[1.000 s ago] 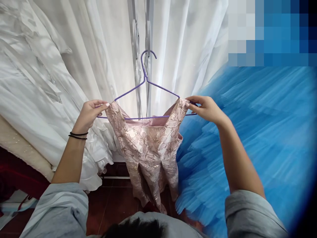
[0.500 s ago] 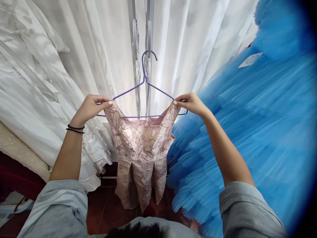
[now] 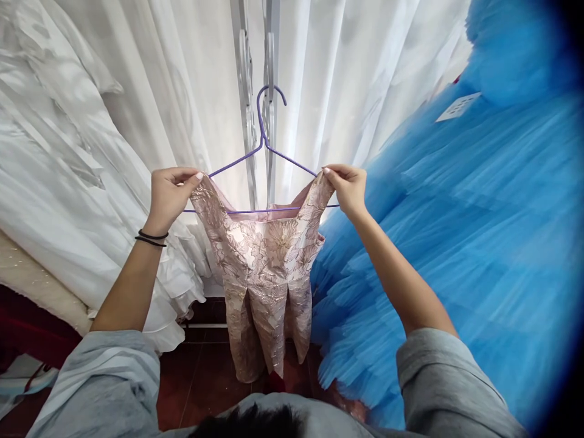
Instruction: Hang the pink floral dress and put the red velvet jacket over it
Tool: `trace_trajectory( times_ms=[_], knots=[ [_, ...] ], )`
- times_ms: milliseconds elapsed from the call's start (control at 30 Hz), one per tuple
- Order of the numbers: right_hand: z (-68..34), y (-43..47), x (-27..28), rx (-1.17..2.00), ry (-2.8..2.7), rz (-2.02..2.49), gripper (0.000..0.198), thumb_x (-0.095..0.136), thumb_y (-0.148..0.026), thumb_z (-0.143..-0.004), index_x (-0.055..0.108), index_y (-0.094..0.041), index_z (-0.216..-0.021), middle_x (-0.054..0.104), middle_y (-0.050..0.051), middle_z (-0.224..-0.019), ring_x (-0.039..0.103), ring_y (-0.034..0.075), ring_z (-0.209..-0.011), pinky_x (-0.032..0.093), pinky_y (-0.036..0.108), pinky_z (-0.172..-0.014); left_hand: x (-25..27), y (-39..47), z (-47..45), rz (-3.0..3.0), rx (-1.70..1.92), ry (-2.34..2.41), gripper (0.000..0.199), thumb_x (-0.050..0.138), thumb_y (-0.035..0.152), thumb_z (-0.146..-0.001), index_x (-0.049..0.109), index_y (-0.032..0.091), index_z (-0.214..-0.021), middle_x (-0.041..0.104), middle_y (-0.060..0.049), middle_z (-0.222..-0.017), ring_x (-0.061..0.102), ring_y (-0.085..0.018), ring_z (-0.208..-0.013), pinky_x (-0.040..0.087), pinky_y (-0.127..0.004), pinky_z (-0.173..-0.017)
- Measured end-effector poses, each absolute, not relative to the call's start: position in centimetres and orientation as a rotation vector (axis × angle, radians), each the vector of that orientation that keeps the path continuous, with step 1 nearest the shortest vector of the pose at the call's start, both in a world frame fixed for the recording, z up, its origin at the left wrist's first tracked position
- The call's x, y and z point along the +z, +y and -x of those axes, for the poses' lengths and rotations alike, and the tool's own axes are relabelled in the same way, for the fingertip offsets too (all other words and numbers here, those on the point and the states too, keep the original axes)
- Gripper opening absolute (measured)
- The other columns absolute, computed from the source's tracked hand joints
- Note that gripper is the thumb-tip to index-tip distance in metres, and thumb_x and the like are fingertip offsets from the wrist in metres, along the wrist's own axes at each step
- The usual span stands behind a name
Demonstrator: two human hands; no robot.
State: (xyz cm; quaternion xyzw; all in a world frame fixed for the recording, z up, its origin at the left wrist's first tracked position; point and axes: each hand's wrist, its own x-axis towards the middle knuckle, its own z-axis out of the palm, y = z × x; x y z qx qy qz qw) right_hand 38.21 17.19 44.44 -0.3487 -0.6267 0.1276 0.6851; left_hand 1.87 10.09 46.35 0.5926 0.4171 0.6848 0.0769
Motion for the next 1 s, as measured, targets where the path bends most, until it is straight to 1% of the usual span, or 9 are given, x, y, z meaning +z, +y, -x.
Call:
trace_trajectory(
  times_ms=[200,333,400,467,533,633,800,867,1000],
  knots=[
    [-37.3,17.7,44.0,0.295,-1.255,0.726,0.027,0.066,-0.045,-0.078,0.076,-0.021,-0.087,0.074,0.004,-0.089,0.067,0.021,-0.089,0.055,0.033,-0.08,46.5,9.8,-2.4,-1.801,2.228,1.362,0.023,0.072,0.036,-0.075,0.076,0.014,-0.082,0.072,-0.002,-0.08,0.065,-0.015,-0.077,0.049,-0.026,-0.074],
    [-37.3,16.8,44.3,0.234,-1.512,0.814,0.024,0.068,-0.04,-0.077,0.077,-0.019,-0.084,0.074,0.005,-0.083,0.068,0.021,-0.081,0.055,0.033,-0.075,46.4,9.7,-2.2,-1.928,1.975,1.39,0.021,0.074,0.035,-0.072,0.075,0.017,-0.081,0.072,-0.004,-0.081,0.064,-0.018,-0.079,0.05,-0.028,-0.077],
    [-37.9,15.9,44.5,0.203,-1.621,0.858,0.025,0.067,-0.039,-0.077,0.077,-0.017,-0.083,0.074,0.005,-0.08,0.067,0.021,-0.077,0.054,0.033,-0.071,46.2,9.1,-2.7,-1.997,1.969,1.426,0.017,0.074,0.03,-0.072,0.074,0.017,-0.084,0.072,-0.005,-0.086,0.063,-0.02,-0.085,0.049,-0.031,-0.085],
    [-38.8,15.0,44.7,0.199,-1.675,0.877,0.028,0.066,-0.041,-0.078,0.077,-0.017,-0.086,0.075,0.005,-0.081,0.067,0.022,-0.078,0.054,0.033,-0.072,46.0,8.4,-4.4,-2.05,2.128,1.51,0.015,0.072,0.021,-0.073,0.073,0.019,-0.088,0.071,-0.005,-0.091,0.061,-0.022,-0.093,0.042,-0.037,-0.099],
    [-39.8,14.4,44.9,0.24,-1.718,0.882,0.031,0.066,-0.044,-0.078,0.077,-0.017,-0.089,0.075,0.005,-0.083,0.068,0.022,-0.08,0.054,0.032,-0.072,45.7,7.9,-7.5,-2.13,2.156,1.495,0.014,0.07,0.016,-0.072,0.072,0.02,-0.086,0.07,-0.005,-0.09,0.059,-0.023,-0.095,0.037,-0.04,-0.104],
    [-41.1,14.2,45.0,0.343,-1.722,0.859,0.033,0.065,-0.045,-0.079,0.076,-0.016,-0.089,0.075,0.006,-0.085,0.068,0.021,-0.08,0.054,0.032,-0.073,45.2,8.3,-13.7,-2.298,1.759,1.227,0.006,0.066,0.02,-0.078,0.07,0.019,-0.081,0.07,-0.005,-0.085,0.059,-0.021,-0.086,0.043,-0.037,-0.09],
    [-42.0,14.0,44.6,0.383,-1.673,0.911,0.025,0.067,-0.038,-0.076,0.074,-0.014,-0.079,0.071,0.005,-0.07,0.065,0.017,-0.069,0.055,0.032,-0.069,45.2,11.5,-21.5,-2.331,1.207,0.991,0.025,0.053,0.024,-0.089,0.064,0.014,-0.068,0.066,-0.007,-0.071,0.054,-0.015,-0.063,0.037,-0.031,-0.064],
    [-42.1,13.5,44.5,0.394,-1.667,0.922,0.022,0.068,-0.034,-0.074,0.073,-0.013,-0.075,0.069,0.004,-0.067,0.063,0.016,-0.066,0.054,0.03,-0.065,45.5,12.3,-22.6,-2.263,1.13,1.051,0.031,0.054,0.027,-0.091,0.058,0.015,-0.062,0.06,-0.005,-0.062,0.048,-0.013,-0.056,0.034,-0.03,-0.059],
    [-41.9,12.4,44.4,0.489,-1.627,0.886,0.022,0.071,-0.034,-0.071,0.074,-0.013,-0.076,0.07,0.004,-0.067,0.064,0.014,-0.064,0.055,0.026,-0.063,46.4,12.2,-22.6,-2.152,1.203,1.2,0.026,0.066,0.03,-0.085,0.057,0.016,-0.065,0.059,-0.003,-0.065,0.051,-0.013,-0.061,0.035,-0.027,-0.06]
  ],
)
